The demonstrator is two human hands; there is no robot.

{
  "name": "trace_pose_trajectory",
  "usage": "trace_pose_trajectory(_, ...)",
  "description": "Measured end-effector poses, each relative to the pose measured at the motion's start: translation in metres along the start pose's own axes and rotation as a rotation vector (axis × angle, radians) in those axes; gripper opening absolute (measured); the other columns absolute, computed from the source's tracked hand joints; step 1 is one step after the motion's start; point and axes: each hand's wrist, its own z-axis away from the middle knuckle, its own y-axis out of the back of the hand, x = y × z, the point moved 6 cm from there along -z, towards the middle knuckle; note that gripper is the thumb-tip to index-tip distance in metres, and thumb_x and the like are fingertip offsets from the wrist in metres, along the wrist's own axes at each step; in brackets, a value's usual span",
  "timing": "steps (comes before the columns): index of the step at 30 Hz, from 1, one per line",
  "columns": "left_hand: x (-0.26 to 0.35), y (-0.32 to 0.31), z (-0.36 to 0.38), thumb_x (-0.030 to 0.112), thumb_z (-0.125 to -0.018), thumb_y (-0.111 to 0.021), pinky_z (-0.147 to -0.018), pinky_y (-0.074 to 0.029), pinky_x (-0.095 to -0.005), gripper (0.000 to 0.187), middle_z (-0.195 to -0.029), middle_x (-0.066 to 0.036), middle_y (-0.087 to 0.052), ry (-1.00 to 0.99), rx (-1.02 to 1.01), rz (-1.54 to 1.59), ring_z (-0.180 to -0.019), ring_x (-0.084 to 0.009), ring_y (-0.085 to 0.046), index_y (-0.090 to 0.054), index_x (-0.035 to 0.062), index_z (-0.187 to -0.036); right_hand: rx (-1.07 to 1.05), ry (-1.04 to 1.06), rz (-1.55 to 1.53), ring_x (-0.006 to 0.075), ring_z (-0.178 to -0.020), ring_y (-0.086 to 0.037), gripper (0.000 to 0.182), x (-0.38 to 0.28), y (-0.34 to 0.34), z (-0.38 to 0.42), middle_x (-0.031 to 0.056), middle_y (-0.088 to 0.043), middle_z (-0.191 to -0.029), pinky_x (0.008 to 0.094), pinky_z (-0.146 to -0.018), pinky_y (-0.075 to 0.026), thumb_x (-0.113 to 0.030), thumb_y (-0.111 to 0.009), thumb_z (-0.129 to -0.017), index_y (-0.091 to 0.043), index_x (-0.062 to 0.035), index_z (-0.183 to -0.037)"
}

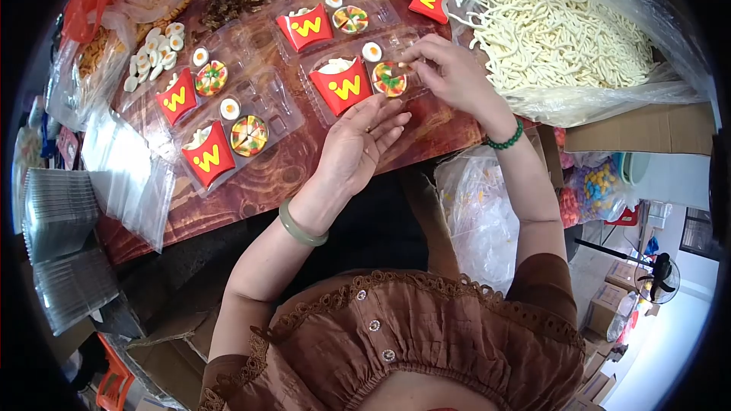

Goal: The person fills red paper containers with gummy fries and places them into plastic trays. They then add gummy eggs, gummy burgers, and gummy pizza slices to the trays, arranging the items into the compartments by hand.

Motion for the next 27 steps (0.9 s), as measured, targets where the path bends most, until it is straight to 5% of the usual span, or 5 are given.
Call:
trace_pose_trajectory(5,0.003,0.011,-0.001,0.017,-0.096,-0.046,-0.084,-0.049,-0.0293,0.028,-0.111,-0.011,-0.059,-0.007,0.062,-0.019,-0.100,-0.0228,-0.059,-0.050,0.0012,-0.118,-0.156,0.250,0.071,0.0244,-0.084,-0.058,0.014,0.016,-0.025,-0.018,0.0100,-0.059,-0.088,0.0321,-0.073,-0.047,-0.005,-0.062,-0.080,-0.060,-0.0032,-0.094)
trace_pose_trajectory(17,0.004,0.015,-0.005,0.021,-0.097,-0.043,-0.086,-0.048,-0.0315,0.032,-0.112,-0.012,-0.058,-0.008,0.051,-0.010,-0.101,-0.0237,-0.059,-0.048,-0.0003,-0.121,0.027,0.108,-0.102,0.0217,-0.075,-0.058,0.016,0.023,-0.033,-0.004,0.0085,-0.058,-0.085,0.0305,-0.065,-0.047,-0.012,-0.067,-0.080,-0.065,-0.0040,-0.093)
trace_pose_trajectory(19,0.005,0.012,-0.002,0.024,-0.098,-0.040,-0.086,-0.048,-0.0320,0.033,-0.114,-0.013,-0.057,0.042,0.063,0.026,-0.101,-0.0245,-0.058,-0.047,0.0004,-0.120,0.055,-0.116,-0.133,0.0181,-0.073,-0.058,0.016,0.026,-0.029,-0.002,0.0077,-0.058,-0.087,0.0286,-0.062,-0.047,-0.012,-0.068,-0.080,-0.065,-0.0044,-0.094)
trace_pose_trajectory(24,0.022,0.002,0.014,0.026,-0.101,-0.029,-0.084,-0.049,-0.0319,0.036,-0.117,-0.014,-0.055,0.094,-0.054,0.104,-0.100,-0.0253,-0.058,-0.043,0.0007,-0.122,0.247,-0.010,-0.180,0.0092,-0.068,-0.054,0.019,0.016,-0.024,0.004,0.0040,-0.058,-0.089,0.0224,-0.058,-0.043,-0.006,-0.067,-0.081,-0.064,-0.0041,-0.099)
trace_pose_trajectory(27,0.060,-0.001,0.036,0.020,-0.100,-0.034,-0.071,-0.051,-0.0252,0.031,-0.115,-0.014,-0.056,0.037,-0.035,0.025,-0.090,-0.0208,-0.061,-0.042,0.0001,-0.123,0.396,-0.051,-0.188,0.0123,-0.074,-0.058,0.021,0.002,-0.010,0.025,0.0062,-0.061,-0.091,0.0223,-0.063,-0.047,-0.001,-0.065,-0.081,-0.063,-0.0017,-0.102)
